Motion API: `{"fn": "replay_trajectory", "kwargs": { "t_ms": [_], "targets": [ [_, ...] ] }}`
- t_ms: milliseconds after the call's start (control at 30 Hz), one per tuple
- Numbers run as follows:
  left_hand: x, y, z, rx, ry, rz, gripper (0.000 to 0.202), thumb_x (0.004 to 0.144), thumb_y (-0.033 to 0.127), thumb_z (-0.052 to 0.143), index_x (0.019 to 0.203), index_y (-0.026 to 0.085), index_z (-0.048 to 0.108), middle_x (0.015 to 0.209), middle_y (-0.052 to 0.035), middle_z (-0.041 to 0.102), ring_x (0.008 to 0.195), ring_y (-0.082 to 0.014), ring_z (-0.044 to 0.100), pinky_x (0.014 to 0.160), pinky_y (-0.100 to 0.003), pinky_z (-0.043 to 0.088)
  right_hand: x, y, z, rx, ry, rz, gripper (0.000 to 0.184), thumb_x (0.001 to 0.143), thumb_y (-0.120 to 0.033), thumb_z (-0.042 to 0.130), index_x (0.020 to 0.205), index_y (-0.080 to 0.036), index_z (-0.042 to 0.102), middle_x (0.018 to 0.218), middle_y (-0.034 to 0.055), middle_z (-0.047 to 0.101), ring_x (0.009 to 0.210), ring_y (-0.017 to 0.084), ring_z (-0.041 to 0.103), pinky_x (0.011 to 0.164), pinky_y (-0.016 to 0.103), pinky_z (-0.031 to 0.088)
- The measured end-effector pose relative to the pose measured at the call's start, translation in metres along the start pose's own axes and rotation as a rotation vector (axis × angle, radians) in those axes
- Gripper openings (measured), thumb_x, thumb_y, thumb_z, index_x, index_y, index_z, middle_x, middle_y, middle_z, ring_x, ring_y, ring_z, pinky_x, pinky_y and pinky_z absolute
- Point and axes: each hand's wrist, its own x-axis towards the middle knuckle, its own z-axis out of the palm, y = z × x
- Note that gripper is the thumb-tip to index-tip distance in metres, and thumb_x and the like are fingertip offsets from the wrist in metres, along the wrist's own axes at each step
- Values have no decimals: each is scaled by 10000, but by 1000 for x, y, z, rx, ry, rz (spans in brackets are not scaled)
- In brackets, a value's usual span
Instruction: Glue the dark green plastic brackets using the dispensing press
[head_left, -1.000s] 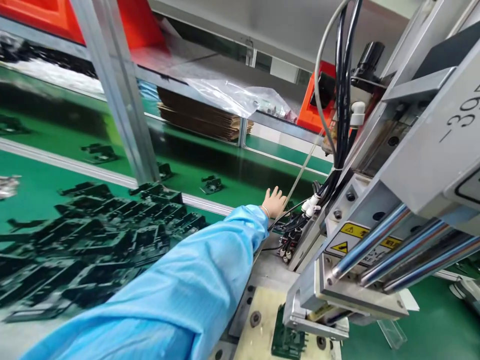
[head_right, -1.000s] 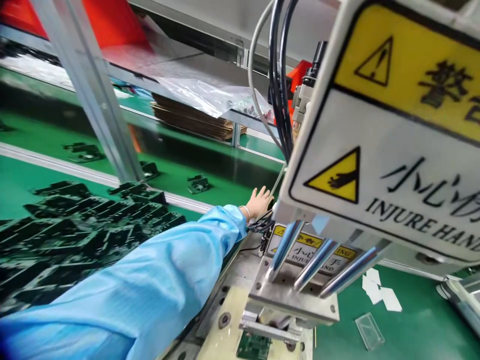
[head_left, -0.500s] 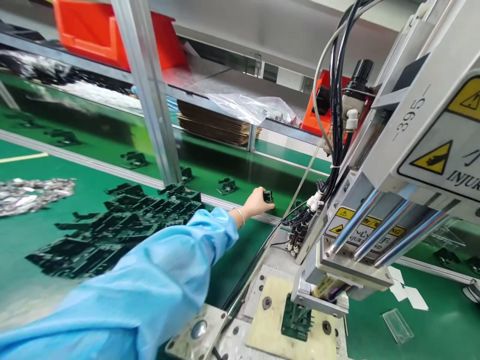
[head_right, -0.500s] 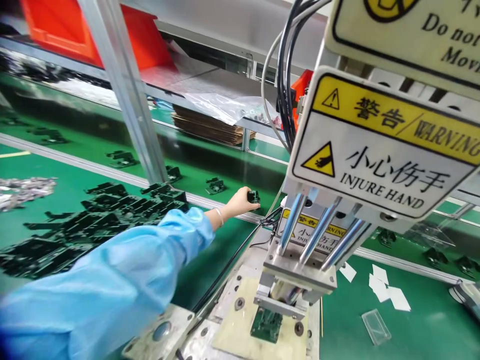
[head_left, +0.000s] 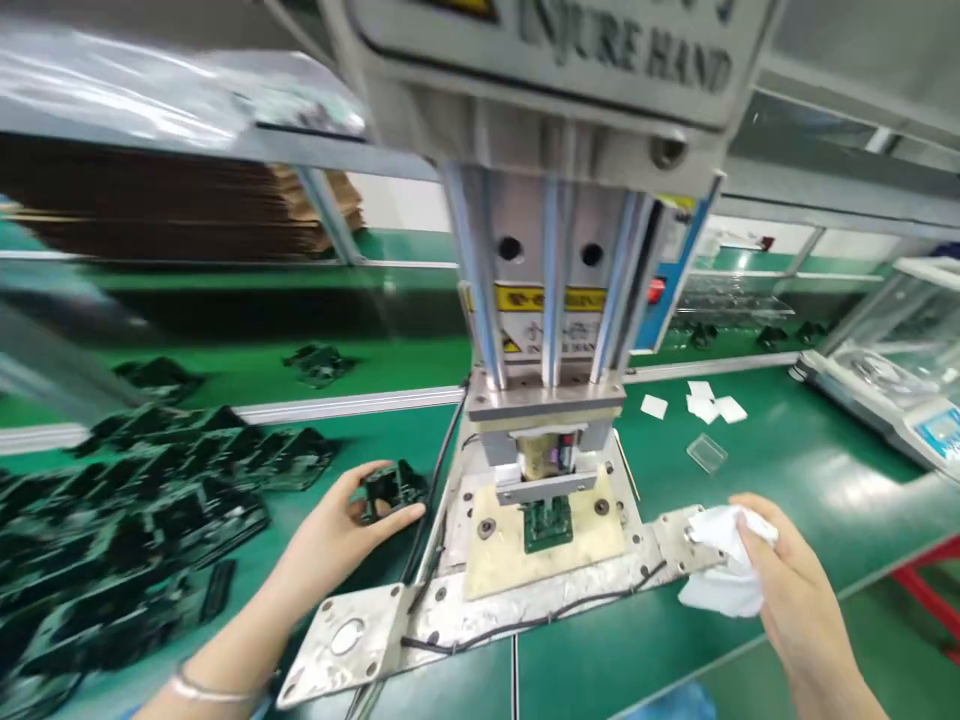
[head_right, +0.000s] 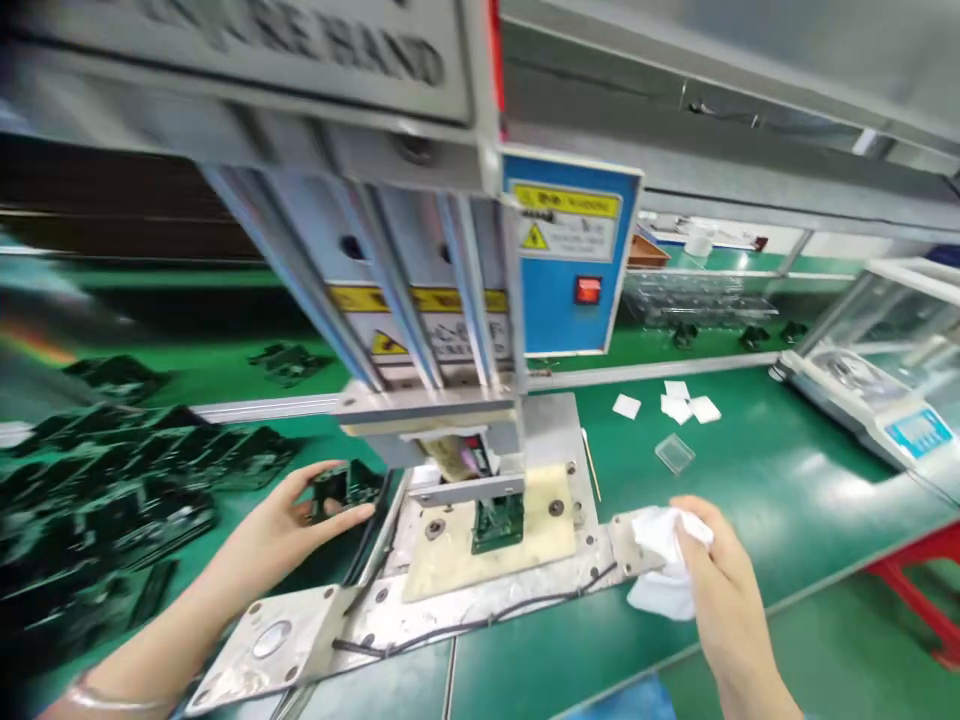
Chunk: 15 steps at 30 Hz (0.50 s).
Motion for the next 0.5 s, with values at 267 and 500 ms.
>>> {"fn": "replay_trajectory", "kwargs": {
  "t_ms": [267, 500],
  "targets": [
    [0, 19, 12, -244, 97, -54, 876, 291, 407, 865, 1093, 244, 553, 675, 67, 552, 681, -152, 569, 641, -208, 521, 23, -3, 4, -79, 176, -207, 593, 865, -465, 653, 1396, -235, 524, 838, 14, 569, 657, 180, 529, 538, 239, 429],
    [5, 4, 8, -296, 50, -65, 666, 357, 349, 853, 966, 309, 585, 749, 64, 600, 686, -154, 607, 655, -186, 584, 38, -24, 3, 40, 133, -277, 699, 787, -352, 683, 1376, -280, 313, 751, -41, 540, 503, 160, 505, 437, 234, 404]
  ]
}}
